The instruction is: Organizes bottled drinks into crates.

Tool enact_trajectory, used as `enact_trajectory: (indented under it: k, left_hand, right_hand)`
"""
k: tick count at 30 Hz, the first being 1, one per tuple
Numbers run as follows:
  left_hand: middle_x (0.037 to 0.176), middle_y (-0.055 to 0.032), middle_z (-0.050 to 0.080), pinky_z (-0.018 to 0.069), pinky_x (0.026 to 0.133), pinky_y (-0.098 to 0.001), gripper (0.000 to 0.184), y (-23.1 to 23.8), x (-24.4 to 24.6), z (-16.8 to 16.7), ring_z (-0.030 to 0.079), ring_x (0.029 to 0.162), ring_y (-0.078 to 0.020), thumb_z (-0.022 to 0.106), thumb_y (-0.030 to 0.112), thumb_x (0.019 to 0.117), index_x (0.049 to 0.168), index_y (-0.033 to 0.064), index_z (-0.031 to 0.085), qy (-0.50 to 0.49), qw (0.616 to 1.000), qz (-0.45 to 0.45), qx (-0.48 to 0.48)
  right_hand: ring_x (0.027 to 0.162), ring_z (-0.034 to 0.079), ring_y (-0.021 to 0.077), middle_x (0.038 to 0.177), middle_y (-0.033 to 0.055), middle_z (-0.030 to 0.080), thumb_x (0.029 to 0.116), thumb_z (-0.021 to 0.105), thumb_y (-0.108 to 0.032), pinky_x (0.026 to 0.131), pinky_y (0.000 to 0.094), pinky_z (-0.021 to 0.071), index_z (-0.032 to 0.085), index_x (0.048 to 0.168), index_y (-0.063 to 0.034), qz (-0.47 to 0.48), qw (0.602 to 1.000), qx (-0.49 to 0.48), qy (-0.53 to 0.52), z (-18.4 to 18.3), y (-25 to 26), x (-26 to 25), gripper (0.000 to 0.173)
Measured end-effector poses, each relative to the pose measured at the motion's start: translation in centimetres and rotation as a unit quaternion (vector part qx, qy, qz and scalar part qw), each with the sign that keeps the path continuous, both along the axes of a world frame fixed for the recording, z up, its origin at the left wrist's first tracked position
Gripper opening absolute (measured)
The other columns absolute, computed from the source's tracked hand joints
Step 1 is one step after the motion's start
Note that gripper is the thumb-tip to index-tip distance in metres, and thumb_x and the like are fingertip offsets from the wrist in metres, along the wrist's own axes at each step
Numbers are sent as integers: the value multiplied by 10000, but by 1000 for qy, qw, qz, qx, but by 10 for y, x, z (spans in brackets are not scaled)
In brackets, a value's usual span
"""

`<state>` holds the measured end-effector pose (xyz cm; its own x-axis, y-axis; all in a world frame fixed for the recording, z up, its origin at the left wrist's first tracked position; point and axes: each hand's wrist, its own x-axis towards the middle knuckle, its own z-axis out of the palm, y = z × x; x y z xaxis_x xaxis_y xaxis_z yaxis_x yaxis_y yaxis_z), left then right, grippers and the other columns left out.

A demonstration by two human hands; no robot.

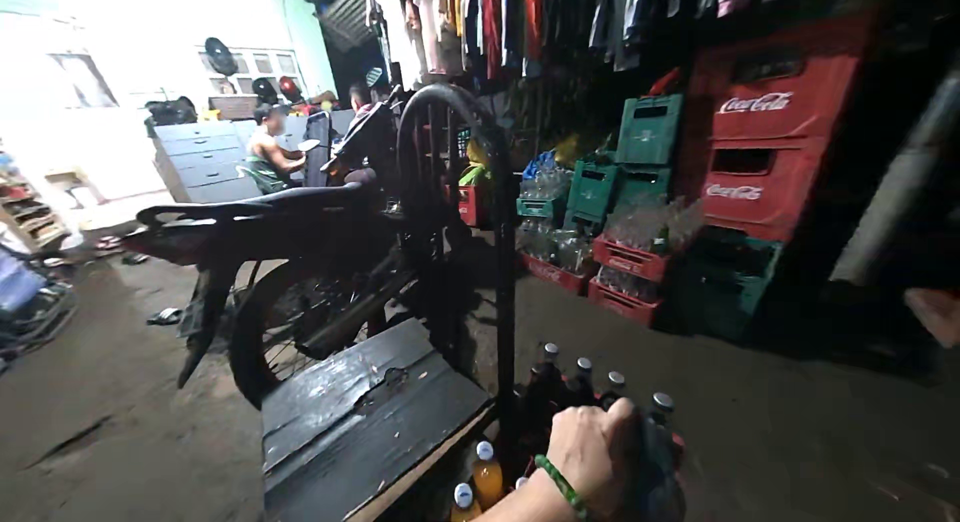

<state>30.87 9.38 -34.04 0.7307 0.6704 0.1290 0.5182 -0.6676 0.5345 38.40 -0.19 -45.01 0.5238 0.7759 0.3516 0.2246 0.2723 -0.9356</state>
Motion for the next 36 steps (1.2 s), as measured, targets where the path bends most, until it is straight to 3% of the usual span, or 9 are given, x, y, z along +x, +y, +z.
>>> enact_trajectory:
  k: [2, 5, 9, 19, 22, 24, 29, 32, 36]
  left_hand:
    - [791, -178, 704, 560, 687, -552, 246, -7, -14, 17, 712, 762, -359, 669, 99, 907, 1135, 8, 690, -150, 985, -46, 72]
    - [714, -109, 685, 544, 585, -423, 132, -15, -32, 42, 676, 642, -225, 722, 69, 853, 961, -6, 704, -257, 943, -160, 138]
    - [786, -59, 721, 558, 647, -207, 100, -26, -51, 83, 661, 700, -34, 716, 13, 855, 939, -39, 723, -301, 921, -225, 101]
    - [632, 99, 583, 394, 417, -140, 171, -1, -66, 79, 487, 471, 10, 649, 245, 972, 808, 198, 644, -325, 945, -27, -30]
    - [878, 25, 671, 604, 718, -249, 129, 3, -66, 52, 675, 783, -78, 572, 175, 991, 903, 167, 667, -451, 844, -176, -230]
    - [793, 0, 651, 606, 678, -286, 117, -4, -62, 33, 684, 720, -119, 532, 200, 1011, 920, 178, 602, -502, 759, -232, -343]
    - [578, 11, 537, 566, 513, -264, 106, -65, -58, -6, 565, 476, -98, 619, 126, 982, 887, 134, 572, -500, 804, 14, -322]
    - [595, 32, 585, 567, 513, -240, 124, -83, -71, -22, 583, 483, -76, 624, 47, 947, 866, 131, 583, -542, 794, 102, -256]
    - [606, 40, 618, 588, 536, -252, 152, -85, -105, -23, 621, 504, -90, 570, 22, 962, 881, 150, 560, -580, 787, 119, -171]
  right_hand:
    - [1127, 633, 90, 1239, 203, 651, 862, 745, -117, 1006, 259, 510, 446, 1368, 201, -7, 999, 28, -15, 38, 7, -9, 668]
    - [948, 659, -46, 1027, 3, 712, 833, 804, -165, 866, 169, 561, 569, 1208, 115, 65, 993, 100, 20, 66, 0, 3, 523]
    - [912, 642, -64, 984, -32, 715, 726, 889, -338, 846, 149, 534, 656, 1158, 21, 125, 984, -47, -114, 94, -17, 19, 608]
    - [709, 703, 99, 793, -5, 714, 753, 748, -45, 683, 266, 611, 634, 1006, -53, 256, 917, -128, 277, 4, -69, 6, 278]
    - [663, 708, 101, 786, 5, 731, 752, 821, -206, 604, 258, 606, 683, 978, -100, 389, 830, -128, 378, -19, -67, 2, 285]
    - [802, 744, 136, 918, 30, 759, 756, 875, -352, 727, 303, 635, 728, 1069, -111, 457, 778, -86, 422, -31, -67, -6, 422]
    - [996, 659, -7, 1081, -31, 706, 776, 879, -337, 904, 212, 568, 624, 1272, -48, 209, 970, -117, 36, 31, -74, -31, 628]
    - [1033, 699, 238, 1127, 174, 711, 735, 866, -357, 900, 409, 590, 640, 1251, 55, 32, 988, -81, -131, 17, -78, -70, 699]
    - [1120, 692, 345, 1207, 250, 695, 759, 869, -247, 988, 475, 561, 627, 1276, 98, 67, 971, -138, -182, -53, -108, -58, 666]
